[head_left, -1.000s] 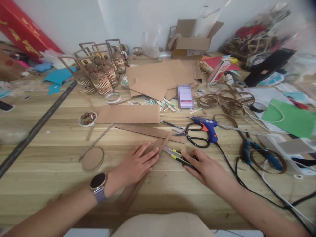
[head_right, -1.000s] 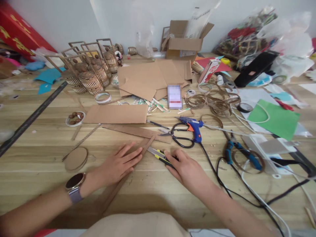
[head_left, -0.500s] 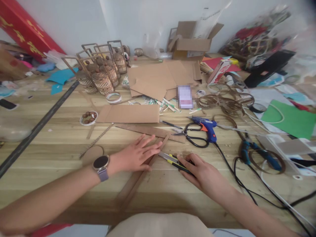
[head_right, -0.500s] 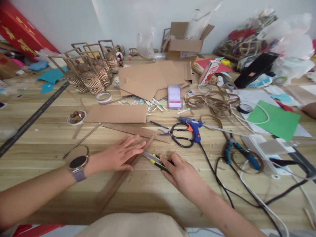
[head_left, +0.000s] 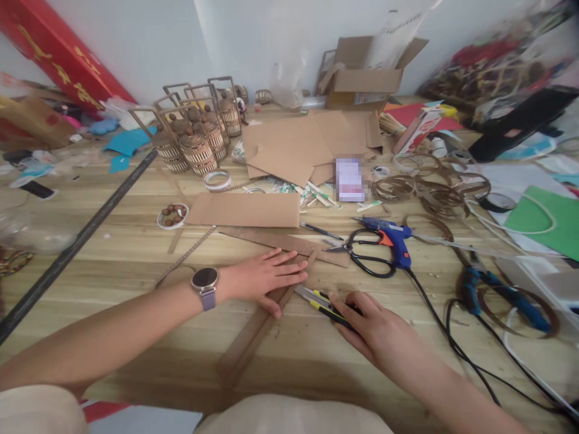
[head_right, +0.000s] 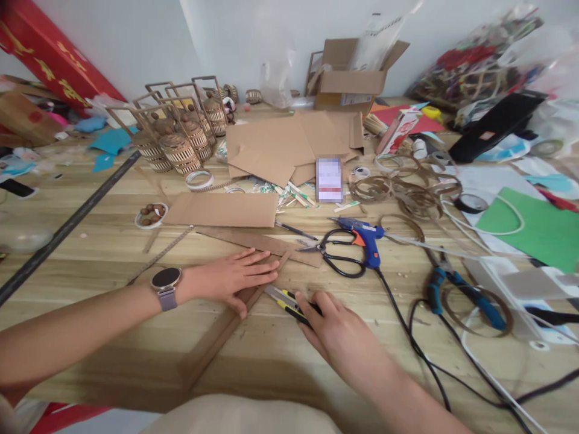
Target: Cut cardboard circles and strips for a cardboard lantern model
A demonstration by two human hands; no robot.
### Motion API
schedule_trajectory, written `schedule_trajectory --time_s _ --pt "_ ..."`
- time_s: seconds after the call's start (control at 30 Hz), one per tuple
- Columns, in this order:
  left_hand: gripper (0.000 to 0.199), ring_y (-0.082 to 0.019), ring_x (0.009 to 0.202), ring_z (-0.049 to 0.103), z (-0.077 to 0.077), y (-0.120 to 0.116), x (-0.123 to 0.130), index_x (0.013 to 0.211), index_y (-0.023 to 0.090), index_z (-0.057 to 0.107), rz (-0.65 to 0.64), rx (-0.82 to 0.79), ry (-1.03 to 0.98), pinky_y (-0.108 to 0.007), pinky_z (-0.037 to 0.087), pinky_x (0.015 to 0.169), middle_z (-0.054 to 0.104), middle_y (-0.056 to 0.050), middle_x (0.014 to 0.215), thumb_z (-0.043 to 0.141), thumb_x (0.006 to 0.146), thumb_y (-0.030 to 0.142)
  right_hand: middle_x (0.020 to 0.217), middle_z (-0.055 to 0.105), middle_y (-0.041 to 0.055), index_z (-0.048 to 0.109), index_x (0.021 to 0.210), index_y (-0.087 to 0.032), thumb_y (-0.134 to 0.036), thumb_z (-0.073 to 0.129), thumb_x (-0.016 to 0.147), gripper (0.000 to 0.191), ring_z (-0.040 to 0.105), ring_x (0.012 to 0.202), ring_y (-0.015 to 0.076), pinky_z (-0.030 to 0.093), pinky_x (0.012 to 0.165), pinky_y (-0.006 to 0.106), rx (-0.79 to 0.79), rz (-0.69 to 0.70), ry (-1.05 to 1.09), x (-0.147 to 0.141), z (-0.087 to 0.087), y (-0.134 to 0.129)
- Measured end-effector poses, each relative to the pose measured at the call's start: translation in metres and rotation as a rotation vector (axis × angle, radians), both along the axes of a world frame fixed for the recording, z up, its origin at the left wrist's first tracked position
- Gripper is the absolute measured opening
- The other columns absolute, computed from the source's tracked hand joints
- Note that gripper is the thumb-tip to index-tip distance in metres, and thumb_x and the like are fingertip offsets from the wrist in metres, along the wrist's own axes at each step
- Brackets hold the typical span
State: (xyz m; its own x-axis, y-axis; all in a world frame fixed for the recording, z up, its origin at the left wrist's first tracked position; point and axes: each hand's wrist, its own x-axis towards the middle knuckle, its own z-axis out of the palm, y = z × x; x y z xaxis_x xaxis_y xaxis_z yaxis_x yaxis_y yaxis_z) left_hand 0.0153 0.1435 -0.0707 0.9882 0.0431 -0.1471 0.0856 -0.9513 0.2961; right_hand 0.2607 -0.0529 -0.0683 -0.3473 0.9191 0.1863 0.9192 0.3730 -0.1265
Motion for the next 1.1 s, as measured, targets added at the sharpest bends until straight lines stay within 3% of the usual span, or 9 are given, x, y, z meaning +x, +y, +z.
schedule_trajectory --time_s 0.23,0.33,0.4,0.5,0.63,0.77,1.1 --pt "0.085 -0.031 0.157 0.012 0.001 -0.003 0.002 0.159 0.025 0.035 0.005 0.032 0.011 -0.051 0.012 0.128 0.029 -0.008 0.166 0.064 0.088 0.064 0.089 0.067 0.0096 0.065 0.127 -0.013 -0.036 0.023 0.110 0.051 0.074 0.070 0.0196 0.062 0.055 0.029 0.045 0.031 -0.051 -0.005 0.005 -0.008" --pt "0.079 -0.031 0.156 0.020 0.003 -0.008 0.000 0.156 0.024 0.040 0.002 0.072 -0.072 -0.053 0.016 0.127 0.035 -0.010 0.164 0.065 0.090 0.060 0.088 0.066 0.0093 0.065 0.126 -0.012 -0.037 0.023 0.110 0.051 0.074 0.068 0.0198 0.063 0.053 0.029 0.073 0.022 -0.045 -0.007 0.001 -0.006" --pt "0.077 -0.029 0.154 0.027 0.006 -0.011 -0.001 0.156 0.023 0.041 -0.022 0.057 -0.100 -0.047 0.019 0.127 0.037 -0.011 0.163 0.065 0.091 0.057 0.087 0.066 0.0090 0.065 0.126 -0.012 -0.037 0.025 0.109 0.050 0.074 0.068 0.0198 0.062 0.052 0.029 0.088 0.022 -0.037 -0.006 -0.002 -0.005" --pt "0.087 -0.027 0.153 0.030 0.008 -0.012 -0.003 0.158 0.018 0.037 -0.053 -0.020 -0.078 -0.038 0.023 0.127 0.033 -0.012 0.164 0.070 0.087 0.057 0.089 0.066 0.0086 0.063 0.128 -0.015 -0.039 0.029 0.109 0.047 0.074 0.070 0.0197 0.061 0.051 0.028 0.074 0.028 -0.022 -0.005 -0.006 -0.003" --pt "0.103 -0.028 0.154 0.029 0.007 -0.010 -0.003 0.158 0.015 0.037 -0.048 -0.101 -0.046 -0.036 0.021 0.127 0.029 -0.013 0.165 0.079 0.076 0.060 0.087 0.065 0.0079 0.064 0.126 -0.017 -0.041 0.023 0.110 0.050 0.073 0.066 0.0185 0.060 0.049 0.027 0.085 0.010 -0.028 -0.006 -0.005 -0.005" --pt "0.104 -0.026 0.155 0.026 0.008 -0.009 -0.001 0.159 0.019 0.035 -0.017 -0.132 0.032 -0.036 0.014 0.128 0.025 -0.009 0.167 0.081 0.075 0.058 0.087 0.065 0.0085 0.063 0.124 -0.014 -0.038 0.023 0.110 0.049 0.074 0.069 0.0191 0.062 0.053 0.028 0.086 0.031 -0.064 -0.009 0.001 -0.011" --pt "0.102 -0.025 0.155 0.025 0.006 -0.010 -0.002 0.159 0.015 0.034 -0.023 -0.107 0.019 -0.038 0.013 0.129 0.028 -0.011 0.165 0.078 0.078 0.058 0.091 0.066 0.0106 0.061 0.131 -0.011 -0.035 0.028 0.109 0.046 0.075 0.075 0.0208 0.064 0.058 0.028 0.049 0.074 -0.064 -0.012 -0.003 -0.017"
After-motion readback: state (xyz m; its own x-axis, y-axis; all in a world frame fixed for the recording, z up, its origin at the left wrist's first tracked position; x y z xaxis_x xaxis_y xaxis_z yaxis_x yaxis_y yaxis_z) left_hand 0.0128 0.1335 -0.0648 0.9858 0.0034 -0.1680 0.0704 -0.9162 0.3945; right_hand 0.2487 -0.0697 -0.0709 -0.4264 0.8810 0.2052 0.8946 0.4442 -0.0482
